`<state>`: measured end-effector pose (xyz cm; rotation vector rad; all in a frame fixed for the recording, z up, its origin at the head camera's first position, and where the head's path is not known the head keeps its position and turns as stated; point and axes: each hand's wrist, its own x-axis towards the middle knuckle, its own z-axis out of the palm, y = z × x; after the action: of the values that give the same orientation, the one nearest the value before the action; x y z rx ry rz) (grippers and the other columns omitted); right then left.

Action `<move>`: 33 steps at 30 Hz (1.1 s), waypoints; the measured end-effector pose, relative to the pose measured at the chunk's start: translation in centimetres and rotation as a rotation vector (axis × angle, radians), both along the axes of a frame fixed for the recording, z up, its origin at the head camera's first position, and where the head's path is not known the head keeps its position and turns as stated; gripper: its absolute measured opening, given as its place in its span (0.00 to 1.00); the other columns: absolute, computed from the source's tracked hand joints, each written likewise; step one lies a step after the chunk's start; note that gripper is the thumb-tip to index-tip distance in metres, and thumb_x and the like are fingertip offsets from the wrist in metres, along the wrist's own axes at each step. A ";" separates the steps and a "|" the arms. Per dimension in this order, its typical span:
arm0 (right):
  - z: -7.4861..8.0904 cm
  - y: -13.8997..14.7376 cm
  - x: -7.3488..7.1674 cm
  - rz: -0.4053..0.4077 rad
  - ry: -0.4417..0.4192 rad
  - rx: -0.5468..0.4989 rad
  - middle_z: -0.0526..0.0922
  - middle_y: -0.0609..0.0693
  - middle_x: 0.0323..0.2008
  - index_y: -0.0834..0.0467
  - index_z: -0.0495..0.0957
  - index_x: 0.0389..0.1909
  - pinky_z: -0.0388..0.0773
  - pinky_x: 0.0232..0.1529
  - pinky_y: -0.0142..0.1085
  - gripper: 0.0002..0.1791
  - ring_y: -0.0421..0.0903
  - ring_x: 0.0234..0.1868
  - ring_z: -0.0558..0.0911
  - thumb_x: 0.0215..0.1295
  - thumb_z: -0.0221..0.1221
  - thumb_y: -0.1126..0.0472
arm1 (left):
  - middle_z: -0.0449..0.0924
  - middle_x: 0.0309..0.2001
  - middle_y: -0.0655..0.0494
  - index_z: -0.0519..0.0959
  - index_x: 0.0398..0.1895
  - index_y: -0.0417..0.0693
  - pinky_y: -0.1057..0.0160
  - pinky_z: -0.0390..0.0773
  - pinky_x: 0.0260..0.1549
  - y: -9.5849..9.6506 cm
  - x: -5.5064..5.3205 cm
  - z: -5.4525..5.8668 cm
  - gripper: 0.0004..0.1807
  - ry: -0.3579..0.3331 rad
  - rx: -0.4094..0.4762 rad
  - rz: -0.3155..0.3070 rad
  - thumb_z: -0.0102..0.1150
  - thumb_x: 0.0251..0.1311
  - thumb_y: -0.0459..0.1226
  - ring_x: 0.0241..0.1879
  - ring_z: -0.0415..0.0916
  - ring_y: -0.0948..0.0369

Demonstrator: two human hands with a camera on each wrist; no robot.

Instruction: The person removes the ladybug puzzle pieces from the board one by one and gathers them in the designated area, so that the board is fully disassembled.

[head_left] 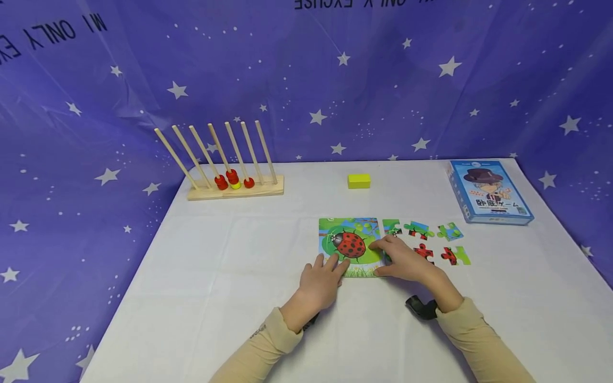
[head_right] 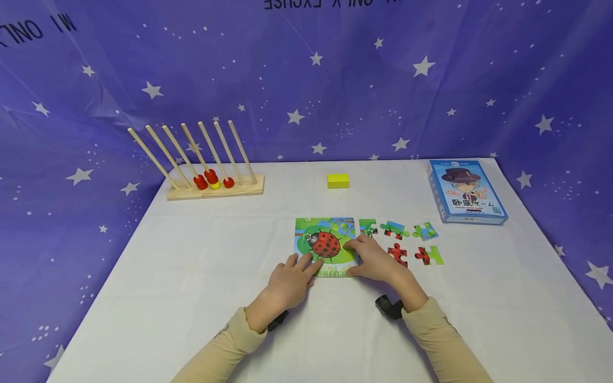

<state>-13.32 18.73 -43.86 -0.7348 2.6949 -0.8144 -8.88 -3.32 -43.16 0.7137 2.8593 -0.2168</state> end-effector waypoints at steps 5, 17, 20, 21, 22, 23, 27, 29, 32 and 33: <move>-0.1 0.0 0.0 0.002 -0.005 -0.018 0.71 0.55 0.44 0.65 0.70 0.51 0.68 0.45 0.48 0.29 0.52 0.45 0.71 0.48 0.68 0.60 | 0.58 0.62 0.60 0.59 0.67 0.65 0.56 0.70 0.39 0.1 0.0 0.0 0.25 -0.008 0.004 -0.003 0.41 0.66 0.50 0.57 0.60 0.54; -0.3 0.0 0.0 0.011 -0.027 -0.061 0.71 0.52 0.45 0.64 0.66 0.55 0.67 0.45 0.47 0.33 0.50 0.45 0.70 0.47 0.68 0.63 | 0.58 0.61 0.60 0.58 0.67 0.65 0.56 0.70 0.38 0.1 -0.2 -0.1 0.25 0.002 -0.014 -0.001 0.39 0.67 0.50 0.57 0.60 0.54; -0.4 0.1 0.0 -0.005 -0.033 -0.097 0.71 0.51 0.42 0.64 0.66 0.54 0.68 0.41 0.44 0.33 0.48 0.41 0.70 0.46 0.68 0.64 | 0.58 0.61 0.60 0.57 0.68 0.65 0.55 0.70 0.39 0.2 -0.1 -0.1 0.25 -0.004 -0.021 0.000 0.39 0.67 0.50 0.57 0.59 0.53; -0.4 0.2 0.0 -0.012 -0.036 -0.112 0.71 0.51 0.41 0.64 0.66 0.53 0.68 0.40 0.43 0.33 0.48 0.40 0.70 0.45 0.69 0.64 | 0.58 0.62 0.60 0.57 0.68 0.65 0.55 0.70 0.39 0.2 -0.1 -0.1 0.26 -0.007 -0.024 -0.001 0.39 0.67 0.51 0.57 0.59 0.53; -0.4 0.3 0.1 -0.021 -0.039 -0.126 0.71 0.50 0.41 0.64 0.67 0.53 0.69 0.39 0.42 0.33 0.47 0.39 0.70 0.45 0.69 0.63 | 0.58 0.62 0.60 0.57 0.68 0.65 0.56 0.70 0.39 0.2 -0.1 -0.1 0.26 -0.009 -0.025 -0.002 0.40 0.67 0.51 0.57 0.59 0.53; -0.4 0.4 0.1 -0.032 -0.045 -0.141 0.71 0.49 0.40 0.63 0.67 0.52 0.69 0.39 0.42 0.33 0.47 0.38 0.70 0.44 0.70 0.63 | 0.57 0.62 0.60 0.57 0.68 0.65 0.56 0.70 0.39 0.2 -0.1 -0.1 0.26 -0.012 -0.024 -0.002 0.40 0.67 0.51 0.57 0.59 0.54; -0.3 1.8 0.4 -0.066 -0.067 -0.212 0.70 0.49 0.38 0.61 0.68 0.51 0.69 0.37 0.40 0.33 0.47 0.36 0.70 0.43 0.71 0.61 | 0.58 0.62 0.60 0.57 0.68 0.65 0.56 0.70 0.38 0.2 0.0 -0.1 0.26 -0.006 -0.022 -0.004 0.39 0.67 0.51 0.56 0.60 0.54; -0.1 2.9 0.6 -0.078 -0.080 -0.248 0.71 0.49 0.36 0.61 0.68 0.51 0.70 0.34 0.38 0.33 0.47 0.34 0.71 0.43 0.71 0.60 | 0.58 0.61 0.60 0.57 0.67 0.64 0.56 0.70 0.38 0.2 0.0 -0.1 0.26 0.001 -0.015 -0.004 0.39 0.67 0.51 0.55 0.60 0.53; 0.4 4.9 0.9 -0.103 -0.105 -0.272 0.71 0.51 0.32 0.61 0.68 0.52 0.69 0.30 0.36 0.33 0.46 0.30 0.71 0.43 0.71 0.60 | 0.59 0.61 0.59 0.57 0.67 0.63 0.55 0.69 0.37 0.1 0.1 -0.2 0.26 0.005 0.000 -0.006 0.39 0.66 0.52 0.55 0.60 0.53; 0.6 5.6 1.0 -0.115 -0.115 -0.272 0.72 0.51 0.31 0.61 0.68 0.52 0.69 0.29 0.35 0.33 0.45 0.29 0.71 0.43 0.71 0.60 | 0.59 0.61 0.58 0.58 0.67 0.62 0.55 0.69 0.37 0.1 0.1 -0.2 0.26 0.005 0.004 -0.007 0.39 0.66 0.52 0.55 0.60 0.52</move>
<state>-12.36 24.36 -43.27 -0.5696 2.5719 -1.2301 -8.76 -3.21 -43.33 0.7249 2.8632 -0.2148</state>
